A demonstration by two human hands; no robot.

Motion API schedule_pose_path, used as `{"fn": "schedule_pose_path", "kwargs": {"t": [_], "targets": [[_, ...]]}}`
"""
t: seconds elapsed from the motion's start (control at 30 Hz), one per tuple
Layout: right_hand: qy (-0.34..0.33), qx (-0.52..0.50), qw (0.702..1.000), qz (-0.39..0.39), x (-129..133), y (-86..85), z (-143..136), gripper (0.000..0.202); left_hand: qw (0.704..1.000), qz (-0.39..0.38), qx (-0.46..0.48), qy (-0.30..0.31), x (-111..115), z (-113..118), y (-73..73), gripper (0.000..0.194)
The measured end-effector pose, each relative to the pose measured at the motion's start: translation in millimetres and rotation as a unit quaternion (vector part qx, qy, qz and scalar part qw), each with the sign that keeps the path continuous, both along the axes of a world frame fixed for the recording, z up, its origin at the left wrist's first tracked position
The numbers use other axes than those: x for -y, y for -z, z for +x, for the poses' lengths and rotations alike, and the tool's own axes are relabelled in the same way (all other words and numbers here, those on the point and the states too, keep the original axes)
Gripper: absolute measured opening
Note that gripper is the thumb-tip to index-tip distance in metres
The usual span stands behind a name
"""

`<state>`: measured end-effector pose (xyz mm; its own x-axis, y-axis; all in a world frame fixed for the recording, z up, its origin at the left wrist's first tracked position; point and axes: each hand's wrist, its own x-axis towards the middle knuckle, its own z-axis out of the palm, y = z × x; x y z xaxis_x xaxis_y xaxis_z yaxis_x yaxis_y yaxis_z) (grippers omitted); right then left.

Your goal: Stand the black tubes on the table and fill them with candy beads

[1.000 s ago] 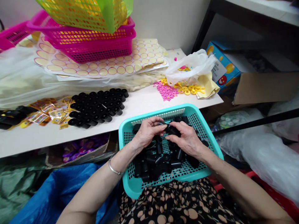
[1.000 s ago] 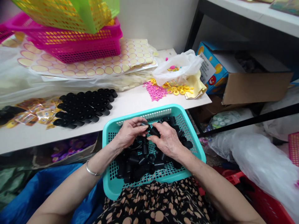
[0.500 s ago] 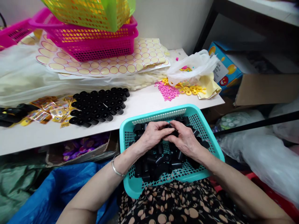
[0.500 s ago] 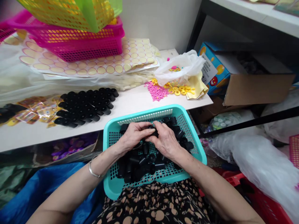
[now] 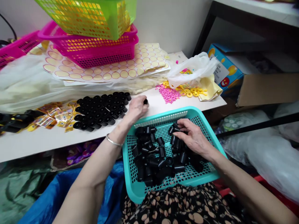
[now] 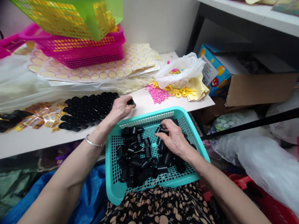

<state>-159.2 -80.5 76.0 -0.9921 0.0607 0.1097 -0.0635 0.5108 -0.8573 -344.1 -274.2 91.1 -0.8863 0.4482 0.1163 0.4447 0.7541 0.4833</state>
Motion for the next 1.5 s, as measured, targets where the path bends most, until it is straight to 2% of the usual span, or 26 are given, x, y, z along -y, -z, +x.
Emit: {"fn": "schedule_pose_path", "kwargs": {"t": [0.07,0.13,0.23,0.33,0.43,0.5,0.6,0.67,0.77,0.87,0.93,1.0,1.07,1.17,1.27,1.33,1.4,1.5], "targets": [[-0.01,0.001,0.999,0.05,-9,2.7,2,0.018,0.994,-0.102,-0.04,-0.025,9,-26,5.3,0.015],[-0.018,0.0,0.994,0.11,-15,5.8,5,0.012,0.985,-0.161,-0.048,-0.034,16,-42,9.3,0.019],[-0.043,-0.013,0.977,0.208,-17,5.8,7,0.008,0.973,-0.222,-0.066,-0.015,23,-50,9.8,0.021],[-0.1,-0.017,0.948,0.303,-4,0.5,5,0.011,0.962,-0.258,-0.094,-0.001,24,-48,4.8,0.024],[-0.183,0.027,0.917,0.353,20,-1.1,-1,0.016,0.966,-0.233,-0.113,0.006,18,-32,-3.0,0.025],[-0.21,0.083,0.903,0.365,37,2.6,-8,0.017,0.974,-0.208,-0.076,0.047,12,-14,-8.9,0.023],[-0.197,0.155,0.895,0.368,59,12.3,-19,0.019,0.97,-0.202,0.006,0.138,6,20,-17.0,0.019],[-0.185,0.176,0.894,0.368,66,17.2,-24,0.019,0.963,-0.212,-0.016,0.165,7,41,-21.2,0.02],[-0.185,0.176,0.895,0.366,67,18.4,-28,0.015,0.961,-0.196,-0.087,0.174,13,63,-23.2,0.023],[-0.192,0.165,0.898,0.359,60,14.4,-26,0.016,0.962,-0.206,-0.062,0.169,17,79,-15.2,0.022],[-0.181,0.157,0.908,0.343,53,12.1,-25,0.015,0.962,-0.242,-0.031,0.121,15,90,-3.4,0.022],[-0.161,0.146,0.928,0.304,47,11.5,-23,0.016,0.961,-0.267,-0.033,0.072,12,100,10.5,0.023],[-0.145,0.131,0.95,0.243,41,11.8,-22,0.019,0.961,-0.267,-0.047,0.063,10,108,22.2,0.02],[-0.135,0.107,0.976,0.132,33,11.6,-18,0.024,0.973,-0.217,-0.028,0.07,11,110,28.6,0.019],[-0.118,0.065,0.99,0.045,27,9.6,-12,0.026,0.989,-0.081,0.102,0.07,17,105,22.7,0.015],[-0.103,0.033,0.994,0.012,24,7.8,-8,0.027,0.97,0.036,0.23,0.075,20,103,17.1,0.022],[-0.095,0.014,0.995,-0.01,22,6.5,-5,0.028,0.934,0.129,0.325,0.074,22,103,13.2,0.031],[-0.094,0.009,0.995,-0.032,20,5.1,-3,0.028,0.907,0.189,0.371,0.055,21,105,10.9,0.035]]}}
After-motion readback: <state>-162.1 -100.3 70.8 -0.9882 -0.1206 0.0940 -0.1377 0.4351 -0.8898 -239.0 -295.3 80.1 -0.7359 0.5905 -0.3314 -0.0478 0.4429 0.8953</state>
